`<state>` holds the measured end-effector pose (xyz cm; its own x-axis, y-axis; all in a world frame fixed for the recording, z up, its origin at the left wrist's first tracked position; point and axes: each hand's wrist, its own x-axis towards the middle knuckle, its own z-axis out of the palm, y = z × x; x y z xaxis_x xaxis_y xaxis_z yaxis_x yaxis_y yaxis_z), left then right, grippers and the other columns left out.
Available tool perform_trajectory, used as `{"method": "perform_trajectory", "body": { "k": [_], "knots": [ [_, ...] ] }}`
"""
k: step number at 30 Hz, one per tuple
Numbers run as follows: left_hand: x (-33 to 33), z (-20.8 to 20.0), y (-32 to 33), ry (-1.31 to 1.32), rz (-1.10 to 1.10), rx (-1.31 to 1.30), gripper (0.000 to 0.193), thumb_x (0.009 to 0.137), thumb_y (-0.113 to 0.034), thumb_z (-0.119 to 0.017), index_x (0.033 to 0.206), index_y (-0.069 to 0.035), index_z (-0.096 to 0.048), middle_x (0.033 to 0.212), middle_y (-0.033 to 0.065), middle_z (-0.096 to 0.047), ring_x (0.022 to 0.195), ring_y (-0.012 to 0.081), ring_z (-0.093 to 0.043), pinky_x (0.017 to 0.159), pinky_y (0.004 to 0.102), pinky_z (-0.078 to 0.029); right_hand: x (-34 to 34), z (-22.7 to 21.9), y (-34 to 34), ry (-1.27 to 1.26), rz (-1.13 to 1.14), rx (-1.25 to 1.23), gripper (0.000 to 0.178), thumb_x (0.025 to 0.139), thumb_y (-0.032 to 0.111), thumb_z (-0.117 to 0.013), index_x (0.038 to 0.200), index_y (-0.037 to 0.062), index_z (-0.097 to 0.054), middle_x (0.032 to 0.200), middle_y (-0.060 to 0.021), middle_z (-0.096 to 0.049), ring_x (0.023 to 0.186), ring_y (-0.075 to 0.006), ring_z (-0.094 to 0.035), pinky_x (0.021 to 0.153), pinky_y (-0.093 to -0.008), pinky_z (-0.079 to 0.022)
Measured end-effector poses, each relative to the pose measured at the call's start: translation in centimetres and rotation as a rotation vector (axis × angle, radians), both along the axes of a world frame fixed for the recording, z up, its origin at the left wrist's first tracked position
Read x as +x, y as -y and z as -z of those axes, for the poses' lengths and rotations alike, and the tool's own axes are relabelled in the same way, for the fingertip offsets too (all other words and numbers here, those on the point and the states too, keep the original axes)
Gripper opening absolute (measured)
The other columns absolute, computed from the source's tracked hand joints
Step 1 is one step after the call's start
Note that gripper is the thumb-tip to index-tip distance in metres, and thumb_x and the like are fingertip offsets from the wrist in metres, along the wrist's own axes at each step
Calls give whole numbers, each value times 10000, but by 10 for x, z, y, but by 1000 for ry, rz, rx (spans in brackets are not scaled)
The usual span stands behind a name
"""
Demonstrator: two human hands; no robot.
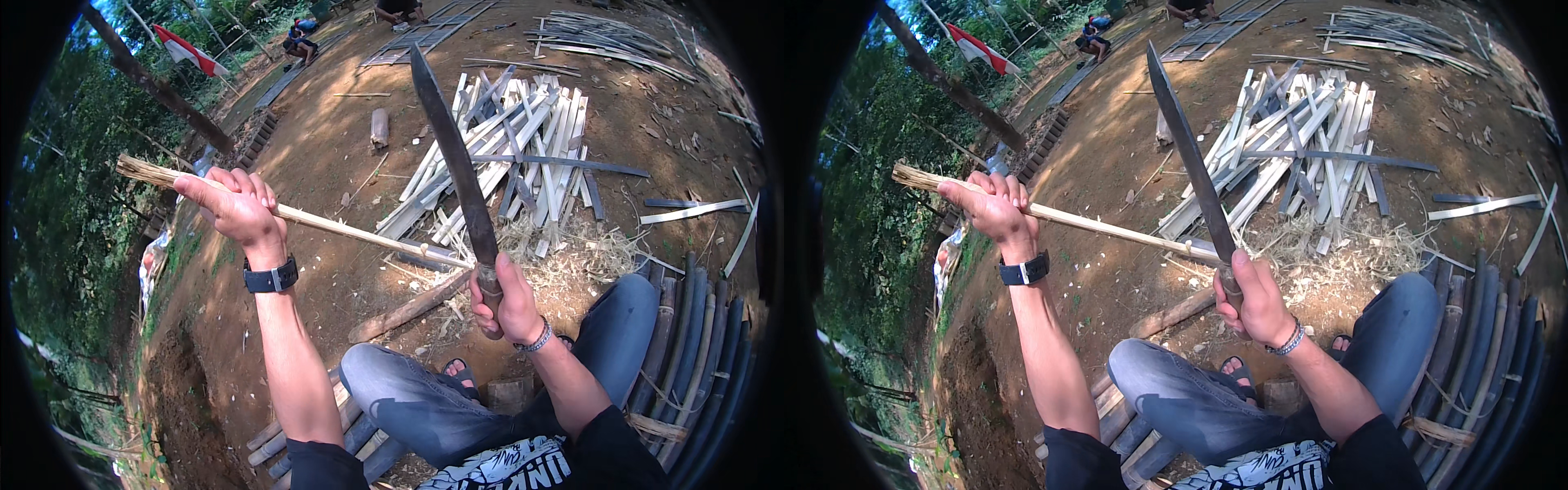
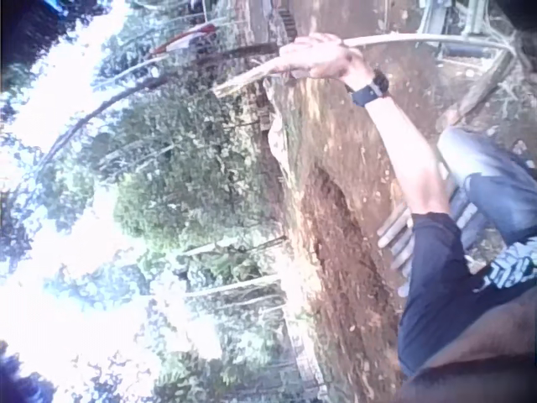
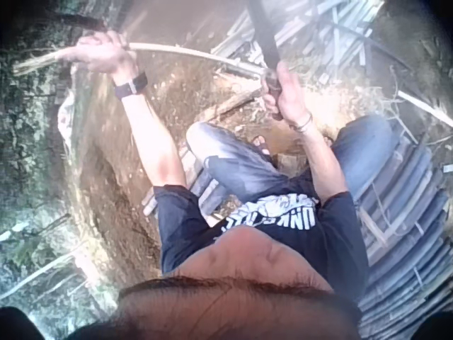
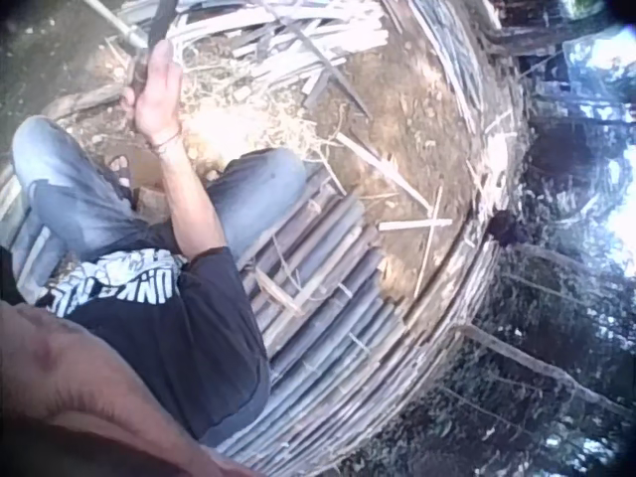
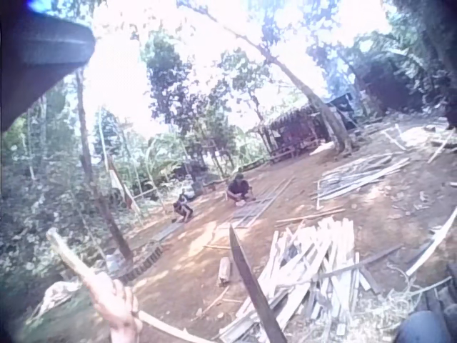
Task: The person shaves a bamboo pole with a machete, smoothing the surface and splitting the end of the pole while sitting on a wooden frame.
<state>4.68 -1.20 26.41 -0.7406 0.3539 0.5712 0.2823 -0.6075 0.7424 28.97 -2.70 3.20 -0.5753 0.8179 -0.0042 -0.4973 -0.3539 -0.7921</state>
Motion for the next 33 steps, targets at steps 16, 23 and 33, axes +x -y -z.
{"method": "perform_trajectory", "body": {
  "k": [16,23,33],
  "knots": [
    [50,8,-36,-276,196,4,609,870,-705,-321,674,-129,-333,478,-21,-312,351,77,-317,315,210,-281,59,11,5,218,59,-19,608,960,552,-315,754,9,-496,476,-8,-425,357,-83,-379,352,-228,-310],
    [84,40,-64,-265,267,32,544,894,-649,-384,789,-115,-381,547,-14,-353,441,69,-363,420,191,-325,84,51,8,419,187,-51,446,973,434,-409,857,10,-481,471,-5,-404,342,-88,-373,345,-245,-304],
    [65,42,-6,-140,129,42,549,929,-629,-298,691,-134,-291,516,-25,-262,385,57,-255,329,190,-210,104,24,-2,383,186,48,373,952,381,-494,875,16,-486,468,11,-418,360,-64,-375,356,-232,-283]
  ]
}}
